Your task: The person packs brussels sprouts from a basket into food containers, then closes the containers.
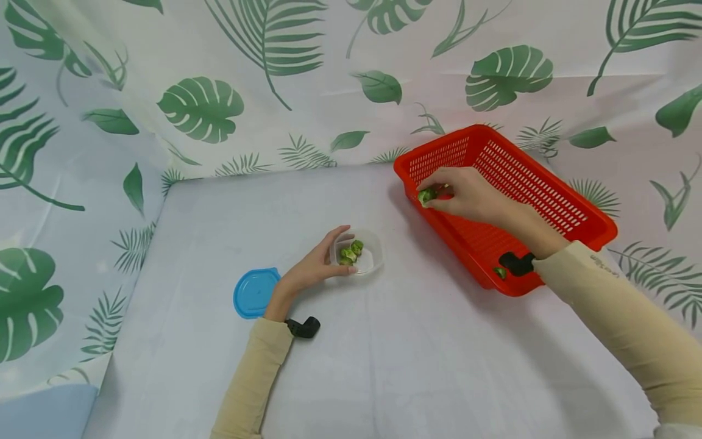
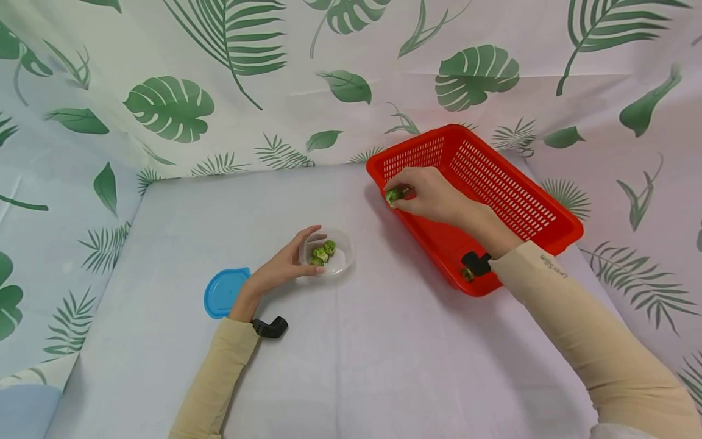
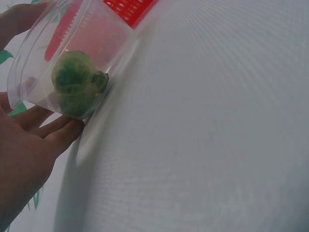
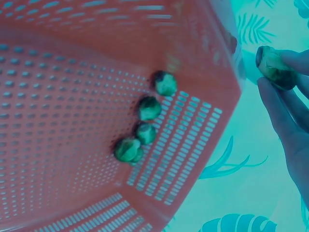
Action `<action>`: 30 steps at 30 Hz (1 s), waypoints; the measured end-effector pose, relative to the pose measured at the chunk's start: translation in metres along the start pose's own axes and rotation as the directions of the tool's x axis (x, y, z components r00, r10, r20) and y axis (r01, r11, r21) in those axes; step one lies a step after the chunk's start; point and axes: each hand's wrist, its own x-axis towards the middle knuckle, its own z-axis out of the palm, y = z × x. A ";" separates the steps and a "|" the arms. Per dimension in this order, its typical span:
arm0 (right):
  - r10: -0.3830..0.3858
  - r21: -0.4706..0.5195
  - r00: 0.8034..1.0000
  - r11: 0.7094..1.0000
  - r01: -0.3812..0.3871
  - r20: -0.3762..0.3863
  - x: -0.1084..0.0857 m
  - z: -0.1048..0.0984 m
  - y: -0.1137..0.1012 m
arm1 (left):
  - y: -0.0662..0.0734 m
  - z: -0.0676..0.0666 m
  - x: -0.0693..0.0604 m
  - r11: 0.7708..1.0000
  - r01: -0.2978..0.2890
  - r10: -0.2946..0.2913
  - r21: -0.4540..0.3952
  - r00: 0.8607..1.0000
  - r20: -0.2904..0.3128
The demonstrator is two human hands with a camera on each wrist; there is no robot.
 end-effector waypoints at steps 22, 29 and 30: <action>-0.092 0.025 0.994 0.996 0.090 0.067 0.009 0.023 -0.021 | 0.001 0.000 0.000 1.000 -0.002 0.002 0.004 1.000 0.002; -0.112 0.071 0.988 0.992 0.105 0.102 0.014 0.029 -0.026 | 0.000 0.000 0.000 1.000 0.001 -0.001 -0.005 1.000 -0.002; -0.114 0.078 0.988 0.991 0.107 0.104 0.014 0.029 -0.026 | 0.000 -0.001 0.000 1.000 0.001 -0.001 -0.004 1.000 -0.002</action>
